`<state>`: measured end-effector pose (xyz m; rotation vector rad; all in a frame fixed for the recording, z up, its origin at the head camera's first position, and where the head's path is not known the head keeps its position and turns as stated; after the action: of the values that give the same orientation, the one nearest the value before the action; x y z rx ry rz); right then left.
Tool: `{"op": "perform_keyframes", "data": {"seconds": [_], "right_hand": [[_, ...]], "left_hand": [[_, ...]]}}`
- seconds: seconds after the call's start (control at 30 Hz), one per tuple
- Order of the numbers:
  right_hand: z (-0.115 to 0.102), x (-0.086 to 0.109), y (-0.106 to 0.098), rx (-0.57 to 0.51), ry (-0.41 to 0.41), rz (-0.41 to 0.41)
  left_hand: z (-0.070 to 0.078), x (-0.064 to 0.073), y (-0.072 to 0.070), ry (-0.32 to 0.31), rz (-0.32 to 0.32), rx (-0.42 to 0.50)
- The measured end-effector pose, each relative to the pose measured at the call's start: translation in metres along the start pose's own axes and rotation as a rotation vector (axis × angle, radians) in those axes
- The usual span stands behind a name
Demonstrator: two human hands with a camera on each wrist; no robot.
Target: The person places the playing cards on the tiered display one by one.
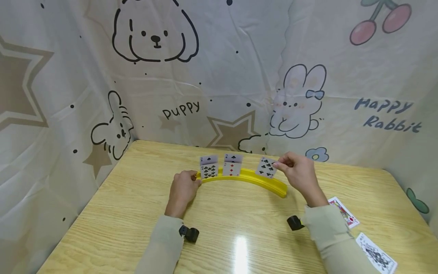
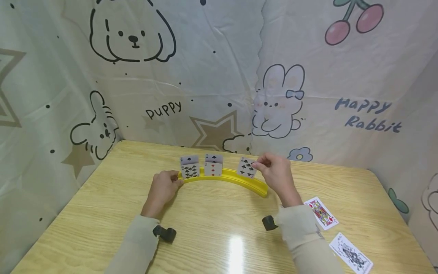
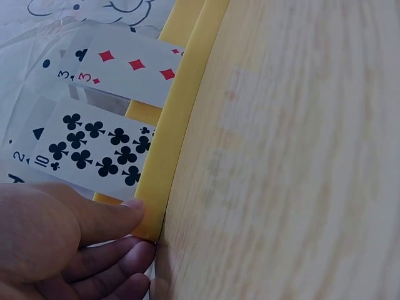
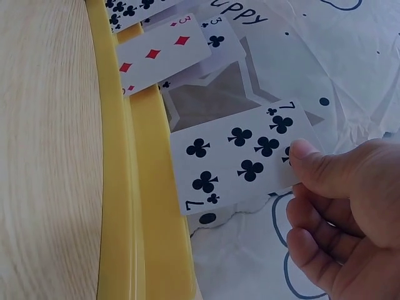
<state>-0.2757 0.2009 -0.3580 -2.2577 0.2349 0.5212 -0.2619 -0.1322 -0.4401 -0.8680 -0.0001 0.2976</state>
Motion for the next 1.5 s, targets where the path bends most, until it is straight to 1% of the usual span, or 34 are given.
{"op": "perform_keyframes", "data": {"seconds": [0.13, 0.43, 0.67, 0.77, 0.97, 1.07, 1.5], "right_hand": [[-0.003, -0.003, 0.003, -0.006, 0.026, -0.016], [-0.008, -0.009, 0.009, -0.016, 0.037, -0.023], [-0.011, -0.011, 0.015, -0.042, 0.019, -0.035], [-0.011, -0.012, 0.017, -0.038, 0.017, -0.036], [-0.010, -0.013, 0.020, -0.028, 0.039, -0.051], [-0.009, -0.013, 0.022, -0.021, 0.044, -0.058], [-0.009, -0.014, 0.029, -0.012, 0.016, -0.080]], "left_hand": [[0.001, 0.000, 0.000, 0.005, 0.003, 0.001], [0.000, 0.000, -0.001, -0.004, -0.003, 0.005], [-0.001, 0.000, 0.000, -0.021, -0.008, -0.001], [-0.001, 0.000, 0.000, -0.014, -0.006, -0.005], [0.000, -0.001, 0.000, 0.006, 0.007, -0.014], [0.001, -0.001, 0.000, 0.007, 0.005, -0.014], [0.000, -0.002, -0.001, 0.011, 0.002, -0.010]]}}
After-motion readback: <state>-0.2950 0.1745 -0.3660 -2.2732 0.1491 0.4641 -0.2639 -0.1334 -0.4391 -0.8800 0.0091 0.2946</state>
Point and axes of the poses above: each hand's wrist, its own x-axis away from the middle knuckle, its own y-axis out of the palm, z = x × y, the point moved 5 cm from there along -x, towards the middle knuckle, and after that the axes turned 7 degrees about z, right-handed, at the moved point
